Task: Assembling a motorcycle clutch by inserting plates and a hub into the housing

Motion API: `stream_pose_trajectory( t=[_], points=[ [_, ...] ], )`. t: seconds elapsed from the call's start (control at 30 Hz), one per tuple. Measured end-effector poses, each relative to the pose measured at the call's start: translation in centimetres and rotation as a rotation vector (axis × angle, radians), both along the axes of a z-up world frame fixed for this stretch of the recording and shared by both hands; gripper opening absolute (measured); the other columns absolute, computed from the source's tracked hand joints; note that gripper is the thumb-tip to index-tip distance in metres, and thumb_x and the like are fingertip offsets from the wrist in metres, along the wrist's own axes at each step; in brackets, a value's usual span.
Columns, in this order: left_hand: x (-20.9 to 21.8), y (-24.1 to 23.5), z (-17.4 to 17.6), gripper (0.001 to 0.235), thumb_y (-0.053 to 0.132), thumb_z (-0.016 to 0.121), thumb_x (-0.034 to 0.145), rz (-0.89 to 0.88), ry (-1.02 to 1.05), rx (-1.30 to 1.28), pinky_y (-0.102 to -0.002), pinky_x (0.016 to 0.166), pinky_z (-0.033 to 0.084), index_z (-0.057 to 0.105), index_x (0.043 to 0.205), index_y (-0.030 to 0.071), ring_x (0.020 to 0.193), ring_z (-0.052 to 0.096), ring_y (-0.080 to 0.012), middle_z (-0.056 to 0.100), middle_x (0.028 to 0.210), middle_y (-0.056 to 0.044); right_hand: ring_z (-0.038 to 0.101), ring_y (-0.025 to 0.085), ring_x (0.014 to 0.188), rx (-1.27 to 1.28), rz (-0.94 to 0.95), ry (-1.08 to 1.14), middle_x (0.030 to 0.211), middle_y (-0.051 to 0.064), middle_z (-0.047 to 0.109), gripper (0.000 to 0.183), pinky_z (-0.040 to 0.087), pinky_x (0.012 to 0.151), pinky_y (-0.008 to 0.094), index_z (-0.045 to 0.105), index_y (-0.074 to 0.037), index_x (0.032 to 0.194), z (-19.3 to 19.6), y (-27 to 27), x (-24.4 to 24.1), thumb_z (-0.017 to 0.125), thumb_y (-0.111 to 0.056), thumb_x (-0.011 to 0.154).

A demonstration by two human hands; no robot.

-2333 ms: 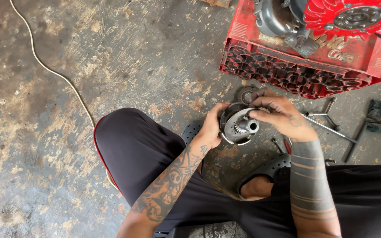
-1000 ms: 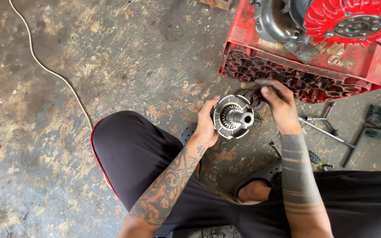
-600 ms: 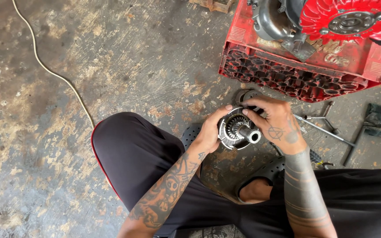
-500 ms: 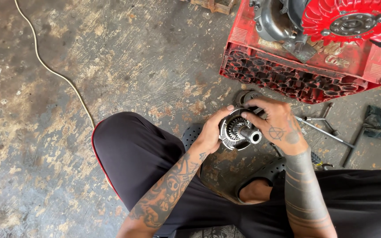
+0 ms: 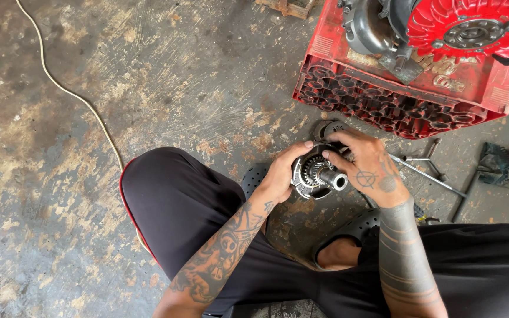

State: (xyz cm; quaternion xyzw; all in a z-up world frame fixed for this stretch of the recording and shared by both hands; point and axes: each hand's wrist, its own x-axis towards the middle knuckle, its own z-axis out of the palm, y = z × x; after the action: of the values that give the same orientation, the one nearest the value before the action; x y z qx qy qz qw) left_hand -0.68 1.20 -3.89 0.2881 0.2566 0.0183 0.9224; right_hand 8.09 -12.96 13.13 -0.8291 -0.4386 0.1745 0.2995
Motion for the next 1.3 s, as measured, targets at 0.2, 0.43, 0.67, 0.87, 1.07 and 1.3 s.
stream_pose_trajectory(
  t=[0.2,0.43,0.67,0.87,1.07,1.3],
  points=[
    [-0.4,-0.2,2.8,0.039,0.030,0.082,0.082,0.046,0.044,-0.011,-0.052,0.069,0.063,0.069,0.103,0.000,0.080,0.072,-0.0377,0.064,0.086,-0.026,0.073,0.036,0.103,0.018,0.011,0.017,0.109,0.023,0.072,0.027,0.057,0.093,0.049,0.065,0.001,0.118,-0.1,0.2,-0.1,0.068,-0.016,0.097],
    [-0.5,-0.2,1.2,0.035,0.026,0.082,0.081,0.035,0.082,-0.004,-0.051,0.068,0.063,0.069,0.103,0.002,0.082,0.073,-0.0382,0.066,0.088,-0.027,0.071,0.033,0.094,0.156,0.026,0.224,0.095,0.018,0.067,0.023,0.057,0.087,0.049,0.064,-0.001,0.106,-3.1,-0.7,2.1,0.074,-0.017,0.093],
    [0.3,-0.9,3.0,0.042,0.030,0.086,0.075,-0.015,0.155,-0.034,-0.051,0.065,0.063,0.071,0.100,0.000,0.077,0.073,-0.0369,0.069,0.087,-0.025,0.070,0.028,0.087,0.198,0.024,0.459,0.087,0.015,0.068,0.014,0.055,0.085,0.047,0.068,-0.002,0.098,-4.2,-2.4,3.7,0.073,-0.014,0.092],
    [0.4,-0.7,4.6,0.047,0.033,0.089,0.074,0.023,0.227,-0.067,-0.051,0.069,0.062,0.071,0.098,-0.003,0.079,0.073,-0.0344,0.071,0.087,-0.024,0.071,0.030,0.084,0.104,-0.004,0.412,0.085,0.018,0.068,0.017,0.056,0.083,0.047,0.066,0.001,0.102,-2.7,-2.8,2.9,0.070,-0.014,0.095],
    [0.8,-0.1,2.9,0.052,0.040,0.087,0.074,-0.039,0.257,-0.049,-0.051,0.070,0.063,0.072,0.101,-0.001,0.082,0.073,-0.0353,0.071,0.089,-0.022,0.067,0.025,0.076,0.397,-0.049,0.638,0.084,0.016,0.067,0.017,0.055,0.072,0.039,0.065,0.003,0.103,-9.3,-2.8,4.9,0.069,-0.011,0.094],
    [0.3,-0.1,3.2,0.050,0.043,0.079,0.080,0.046,0.233,-0.142,-0.052,0.080,0.062,0.071,0.107,0.002,0.090,0.072,-0.0345,0.070,0.092,-0.021,0.059,0.014,0.073,0.902,-0.479,1.003,0.083,0.012,0.060,0.024,0.048,0.060,0.025,0.060,-0.006,0.120,-12.9,-4.0,8.3,0.068,-0.016,0.099]
  ],
)
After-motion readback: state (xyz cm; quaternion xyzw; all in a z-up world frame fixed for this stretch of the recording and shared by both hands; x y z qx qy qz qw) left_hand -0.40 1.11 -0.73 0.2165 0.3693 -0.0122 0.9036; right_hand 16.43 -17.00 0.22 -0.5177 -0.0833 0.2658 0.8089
